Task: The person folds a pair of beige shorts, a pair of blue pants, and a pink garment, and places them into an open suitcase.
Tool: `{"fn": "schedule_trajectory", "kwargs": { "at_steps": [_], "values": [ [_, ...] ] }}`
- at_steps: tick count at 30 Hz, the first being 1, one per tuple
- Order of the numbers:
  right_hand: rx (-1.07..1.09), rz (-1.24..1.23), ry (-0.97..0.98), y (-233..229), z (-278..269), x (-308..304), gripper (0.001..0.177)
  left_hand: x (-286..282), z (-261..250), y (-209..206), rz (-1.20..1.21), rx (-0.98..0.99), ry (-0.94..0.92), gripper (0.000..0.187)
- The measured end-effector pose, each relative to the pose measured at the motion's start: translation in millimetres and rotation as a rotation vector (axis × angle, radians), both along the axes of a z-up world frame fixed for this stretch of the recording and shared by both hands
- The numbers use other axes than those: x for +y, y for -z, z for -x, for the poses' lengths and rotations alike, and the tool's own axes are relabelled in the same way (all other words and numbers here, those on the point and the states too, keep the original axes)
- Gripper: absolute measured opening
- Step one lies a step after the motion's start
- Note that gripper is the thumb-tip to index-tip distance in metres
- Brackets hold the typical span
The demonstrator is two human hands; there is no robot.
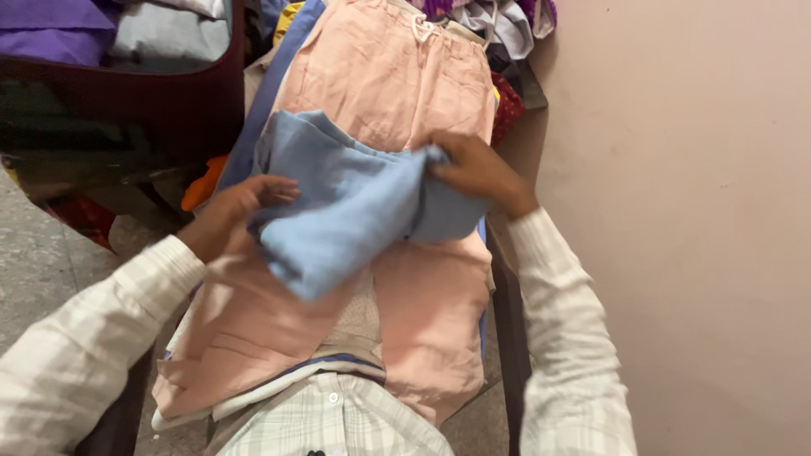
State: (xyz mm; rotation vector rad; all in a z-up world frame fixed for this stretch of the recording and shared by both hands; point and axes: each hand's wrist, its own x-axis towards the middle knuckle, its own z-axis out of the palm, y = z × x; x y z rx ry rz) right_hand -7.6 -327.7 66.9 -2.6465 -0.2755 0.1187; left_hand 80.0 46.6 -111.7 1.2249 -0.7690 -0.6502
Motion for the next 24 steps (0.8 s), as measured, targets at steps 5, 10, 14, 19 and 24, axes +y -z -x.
{"fn": "schedule_trajectory", "kwargs": {
  "at_steps": [5,10,14,19,24],
  "values": [
    [-0.026,0.188,0.31,50,-45,-12,0.048,-7,50,-31,-0.232,-1.005,-0.396,0.128],
    [0.227,-0.276,0.395,85,-25,-63,0.084,-33,40,-40,-0.518,-0.456,-0.438,0.061],
    [0.375,-0.185,0.332,78,2,-93,0.077,-38,24,-51,-0.331,-0.358,-0.487,0.039],
    [-0.106,-0.534,0.623,95,-17,-99,0.071,-60,5,-39,-0.388,-0.074,-0.647,0.038],
    [-0.48,0.242,0.419,129,-18,-55,0.057,-68,-1,-23,-0.592,-0.164,-0.87,0.053]
  ]
}}
